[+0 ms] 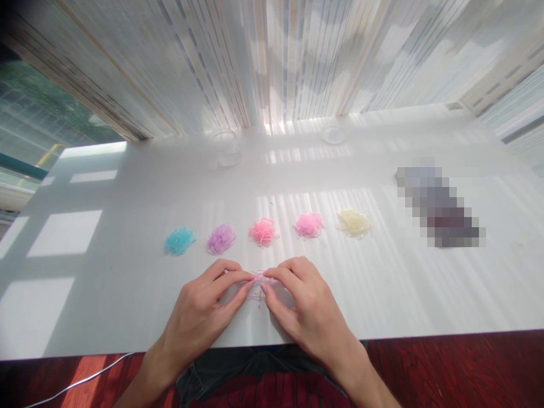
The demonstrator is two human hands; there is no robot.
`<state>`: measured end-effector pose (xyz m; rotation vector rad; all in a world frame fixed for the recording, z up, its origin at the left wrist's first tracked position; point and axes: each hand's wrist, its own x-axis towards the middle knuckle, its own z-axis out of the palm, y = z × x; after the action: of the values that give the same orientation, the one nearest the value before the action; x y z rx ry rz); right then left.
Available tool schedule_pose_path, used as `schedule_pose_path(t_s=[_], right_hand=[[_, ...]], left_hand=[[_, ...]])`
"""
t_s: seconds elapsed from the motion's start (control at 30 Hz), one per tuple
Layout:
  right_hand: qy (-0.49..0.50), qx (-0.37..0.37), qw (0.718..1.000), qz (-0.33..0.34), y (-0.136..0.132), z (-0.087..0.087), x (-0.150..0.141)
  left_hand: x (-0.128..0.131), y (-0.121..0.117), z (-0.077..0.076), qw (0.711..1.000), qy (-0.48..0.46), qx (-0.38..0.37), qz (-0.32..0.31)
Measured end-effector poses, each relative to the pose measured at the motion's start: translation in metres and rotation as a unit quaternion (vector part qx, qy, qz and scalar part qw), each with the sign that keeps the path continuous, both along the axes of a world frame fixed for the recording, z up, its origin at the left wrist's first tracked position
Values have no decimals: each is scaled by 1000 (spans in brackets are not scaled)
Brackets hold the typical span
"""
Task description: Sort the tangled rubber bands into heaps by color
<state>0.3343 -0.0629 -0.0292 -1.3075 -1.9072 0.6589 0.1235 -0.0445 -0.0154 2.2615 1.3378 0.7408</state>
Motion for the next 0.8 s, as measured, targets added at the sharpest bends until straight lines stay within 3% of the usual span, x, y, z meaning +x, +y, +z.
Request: schedule_pose_path(t_s=[0.2,0.43,0.63,0.8], right_hand=[[15,4,1000,17,3,-1,-4],[60,-35,997,36,3,5,-1],[82,-50,995,33,5,14,1],[86,-35,995,24,6,16,4]], left_hand=[[-3,0,0,998,-41,-5,-47],[-1,4,5,993,-41,45,-101],[-2,9,10,989,-54,76,-112],[-3,13,7,989,-98,52,-99]])
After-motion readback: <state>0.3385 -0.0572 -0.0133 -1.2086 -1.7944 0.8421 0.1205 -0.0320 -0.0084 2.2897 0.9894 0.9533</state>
